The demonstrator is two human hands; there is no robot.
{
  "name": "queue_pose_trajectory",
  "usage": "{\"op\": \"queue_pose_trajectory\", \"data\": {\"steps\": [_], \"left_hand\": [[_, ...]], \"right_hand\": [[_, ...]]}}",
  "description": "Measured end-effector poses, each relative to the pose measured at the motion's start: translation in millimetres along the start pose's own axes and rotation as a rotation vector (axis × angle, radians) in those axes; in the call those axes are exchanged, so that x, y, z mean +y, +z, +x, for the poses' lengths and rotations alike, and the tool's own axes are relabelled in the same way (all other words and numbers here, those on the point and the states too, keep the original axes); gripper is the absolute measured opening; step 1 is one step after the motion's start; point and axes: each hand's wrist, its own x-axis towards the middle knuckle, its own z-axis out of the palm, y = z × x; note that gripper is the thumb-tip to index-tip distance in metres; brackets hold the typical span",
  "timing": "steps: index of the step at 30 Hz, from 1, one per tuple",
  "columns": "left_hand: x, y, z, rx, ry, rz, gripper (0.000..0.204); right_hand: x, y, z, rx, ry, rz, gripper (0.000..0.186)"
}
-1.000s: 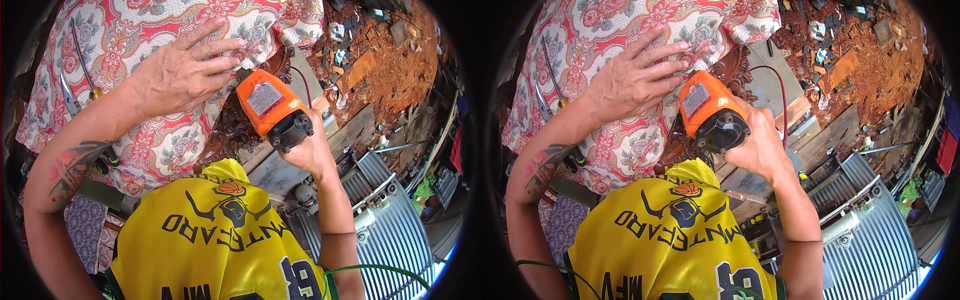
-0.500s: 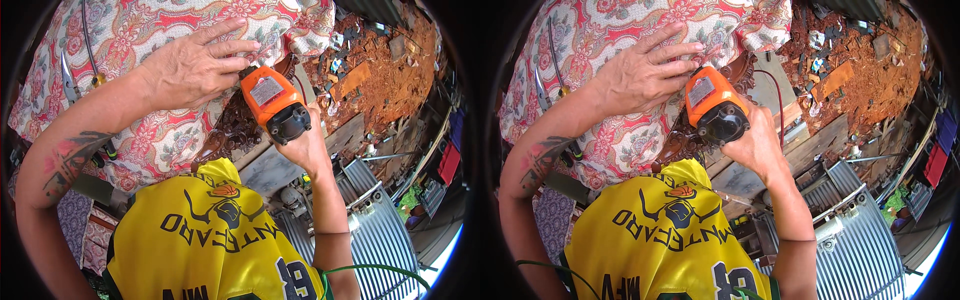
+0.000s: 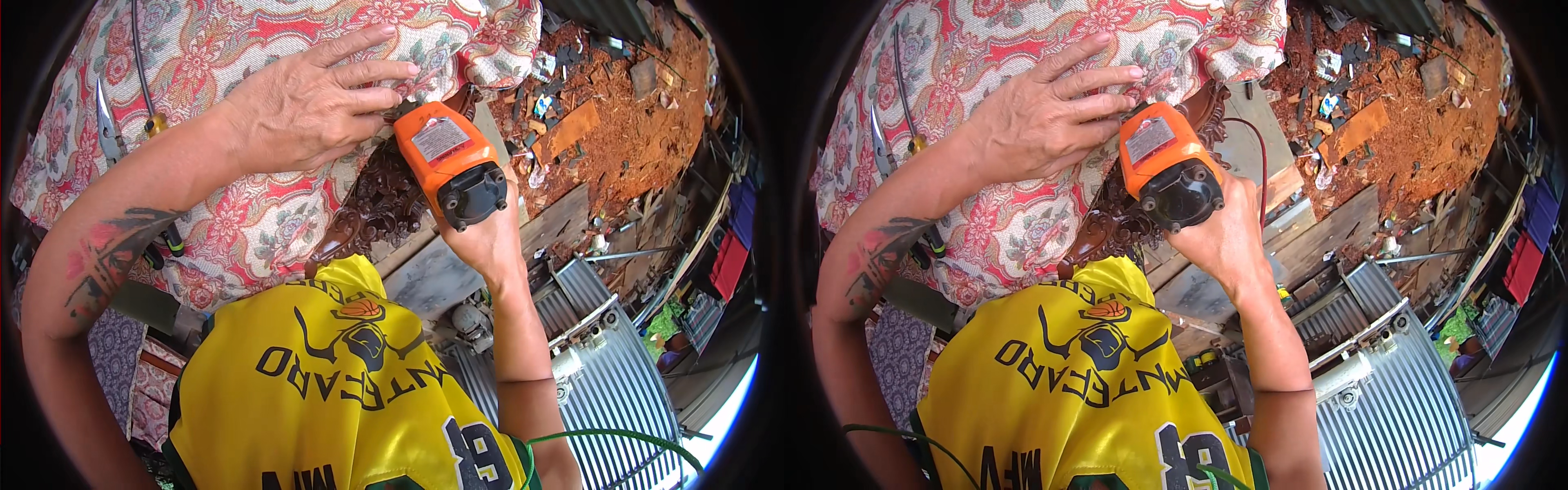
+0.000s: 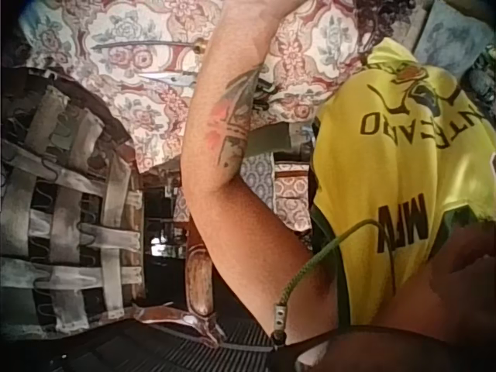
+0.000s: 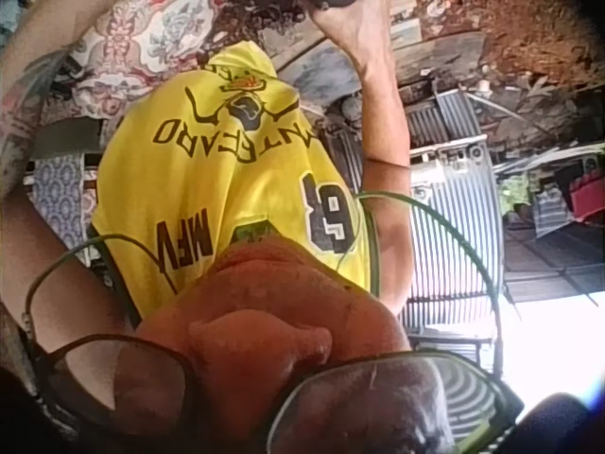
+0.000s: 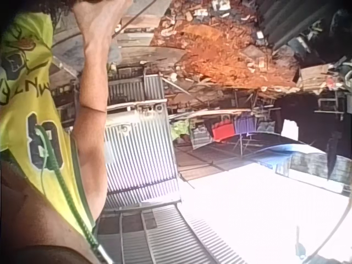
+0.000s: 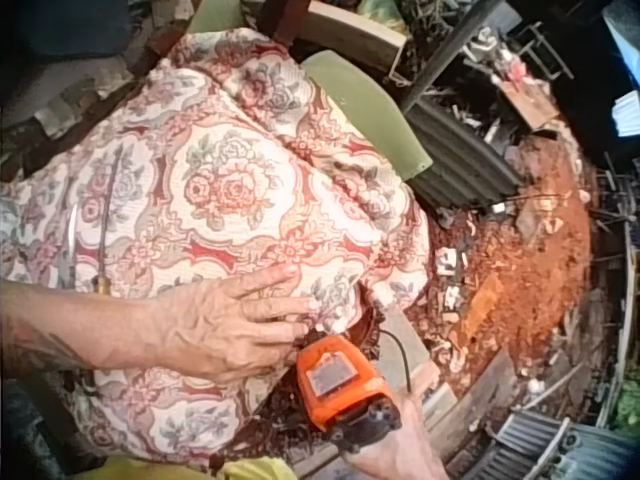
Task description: The person reupholsters a wooden chair by using a pneumatic stapler to attach patterned fabric to the seat frame, then uses pliers and a screwdriver to remove or adjust existing fasteners and trim fabric with shears.
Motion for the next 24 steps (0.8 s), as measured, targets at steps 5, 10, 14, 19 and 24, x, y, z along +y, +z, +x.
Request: {"op": "queue_pose_trajectory", "data": {"steps": [5,10,14,19,24], "left_hand": [[-0.1,-1.8,-0.9,0.002,-0.004,0.024,0.031],[-0.2,-1.7,-0.3,0.007,-0.006,0.017,0.032],[-1.5,0.2,-0.7,0.020,0.001,-0.021,0.030],[-0.4,-1.8,-0.6,0.019,-0.007,-0.004,0.028],[-1.0,-1.7,1.1,0.009,-0.002,-0.005,0.030]], "right_hand": [[4.1,-9.8,-7.0,0.062,0.003,-0.014,0.016],[-5.0,-7.9,-2.3,0.035,-0.071,0.003,0.017],[-9.6,-3.7,3.9,0.021,-0.032,-0.006,0.015],[-1.1,-2.8,9.2,-0.008,-0.017,0.004,0.023],[1.3,3.9,5.8,0.010,-0.004,-0.075,0.030]]}}
